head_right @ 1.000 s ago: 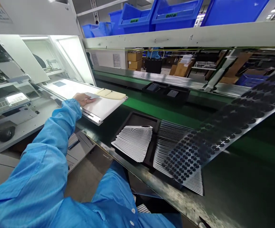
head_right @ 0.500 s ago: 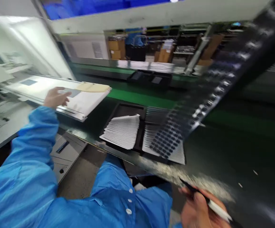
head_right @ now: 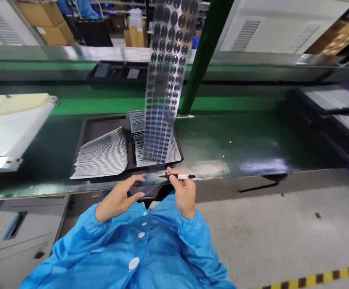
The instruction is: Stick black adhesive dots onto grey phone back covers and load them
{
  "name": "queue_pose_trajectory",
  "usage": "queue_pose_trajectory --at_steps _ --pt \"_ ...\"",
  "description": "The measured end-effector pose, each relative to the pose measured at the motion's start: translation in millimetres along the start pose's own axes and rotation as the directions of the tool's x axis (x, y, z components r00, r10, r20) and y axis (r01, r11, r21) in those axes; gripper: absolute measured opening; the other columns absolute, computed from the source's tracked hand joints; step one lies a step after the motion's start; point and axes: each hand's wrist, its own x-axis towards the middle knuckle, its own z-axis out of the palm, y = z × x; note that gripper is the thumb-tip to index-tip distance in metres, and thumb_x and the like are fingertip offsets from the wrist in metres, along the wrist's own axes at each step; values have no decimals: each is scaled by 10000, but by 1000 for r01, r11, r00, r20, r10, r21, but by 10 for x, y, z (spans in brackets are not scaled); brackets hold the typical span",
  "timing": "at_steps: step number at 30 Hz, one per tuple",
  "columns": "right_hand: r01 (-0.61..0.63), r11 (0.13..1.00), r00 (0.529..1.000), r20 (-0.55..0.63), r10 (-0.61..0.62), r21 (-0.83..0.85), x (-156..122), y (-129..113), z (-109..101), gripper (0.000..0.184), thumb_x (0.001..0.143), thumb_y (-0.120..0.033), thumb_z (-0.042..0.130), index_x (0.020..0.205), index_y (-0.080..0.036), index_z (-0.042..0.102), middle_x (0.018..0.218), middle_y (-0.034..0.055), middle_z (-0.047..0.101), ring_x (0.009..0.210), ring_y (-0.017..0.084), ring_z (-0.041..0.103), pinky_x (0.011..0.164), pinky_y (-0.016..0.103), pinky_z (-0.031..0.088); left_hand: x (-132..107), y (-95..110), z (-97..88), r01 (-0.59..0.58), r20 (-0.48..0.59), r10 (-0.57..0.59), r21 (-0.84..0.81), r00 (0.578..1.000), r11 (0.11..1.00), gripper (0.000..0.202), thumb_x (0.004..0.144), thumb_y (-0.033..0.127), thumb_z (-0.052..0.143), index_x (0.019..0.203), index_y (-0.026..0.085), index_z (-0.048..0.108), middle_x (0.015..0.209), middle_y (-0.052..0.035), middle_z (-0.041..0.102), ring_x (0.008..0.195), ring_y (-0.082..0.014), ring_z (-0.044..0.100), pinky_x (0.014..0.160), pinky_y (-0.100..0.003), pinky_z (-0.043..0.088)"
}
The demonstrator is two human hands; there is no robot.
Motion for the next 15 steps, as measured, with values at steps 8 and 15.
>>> queue_pose_trajectory --at_steps 8,15 --pt "-9 999 990 143 3 40 -204 -91 -63 221 837 -405 755 963 -238 684 906 52 781 976 276 755 995 521 546 418 161 70 44 32 -33 -448 999 893 544 841 301 757 1358 200 620 1306 -138 672 915 -214 745 835 -320 612" --pt "113 992 989 91 -118 56 -246 -200 -6 154 853 -340 751 963 -247 696 942 44 779 1011 280 749 977 512 568 533 256 138 83 -75 -137 -490 988 868 397 764 339 824 1106 146 772 980 -123 783 940 -276 755 920 -397 608"
